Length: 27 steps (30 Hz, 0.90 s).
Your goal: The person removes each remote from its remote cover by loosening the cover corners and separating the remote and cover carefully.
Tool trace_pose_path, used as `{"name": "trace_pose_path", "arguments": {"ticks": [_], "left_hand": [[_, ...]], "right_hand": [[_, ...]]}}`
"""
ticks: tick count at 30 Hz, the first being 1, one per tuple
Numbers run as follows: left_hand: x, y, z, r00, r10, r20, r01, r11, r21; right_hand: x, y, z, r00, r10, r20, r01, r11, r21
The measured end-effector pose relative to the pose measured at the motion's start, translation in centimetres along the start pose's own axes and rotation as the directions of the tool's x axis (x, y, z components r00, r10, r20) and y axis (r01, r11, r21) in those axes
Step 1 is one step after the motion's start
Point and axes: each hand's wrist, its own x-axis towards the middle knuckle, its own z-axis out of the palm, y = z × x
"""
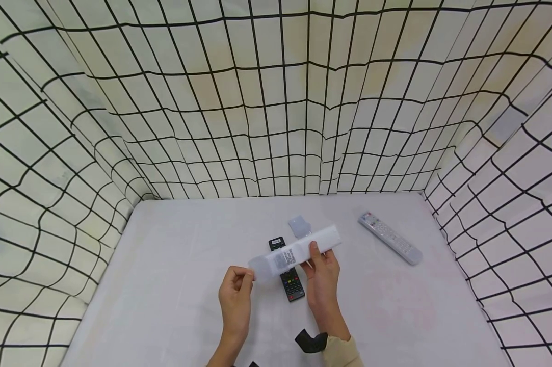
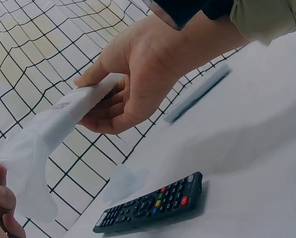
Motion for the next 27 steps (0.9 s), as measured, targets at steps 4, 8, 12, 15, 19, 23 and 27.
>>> {"name": "trace_pose_path", "arguments": {"ticks": [4,8,12,15,19,23,27], "left_hand": [[-0.08,-0.11,0.06,1.000,-0.005,-0.010,0.005,1.000,-0.008],[-0.18,-0.26,0.10,1.000,-0.013,-0.019,0.013,1.000,-0.019],[-0.22,-0.26,0.00,1.000,-0.021,-0.019,0.020,1.000,-0.022],[-0.24,-0.33,-0.07,1.000,-0.018,-0.018,0.018,1.000,-0.021],[-0.26,-0.55,-0.12,1.000,-0.019,-0.018,0.018,1.000,-0.026],[-0.25,-0.66,-0.15,0.999,-0.027,-0.020,0.027,0.999,-0.019],[-0.27,-0.60,-0.19,0.999,-0.037,-0.023,0.036,0.999,-0.010]], "right_hand": [[0.02,-0.05,-0.09,1.000,-0.002,-0.005,0.002,1.000,-0.004],[0.06,-0.04,-0.22,1.000,-0.005,-0.008,0.005,1.000,-0.004],[0.09,0.02,-0.32,1.000,0.000,-0.010,0.000,1.000,0.000],[0.07,0.05,-0.36,1.000,0.004,-0.011,-0.004,1.000,0.002],[0.09,0.10,-0.38,1.000,0.008,-0.013,-0.008,1.000,0.004],[0.18,0.16,-0.43,1.000,0.008,-0.014,-0.008,1.000,0.001],[0.25,0.25,-0.46,1.000,0.003,-0.014,-0.003,1.000,-0.004]]}}
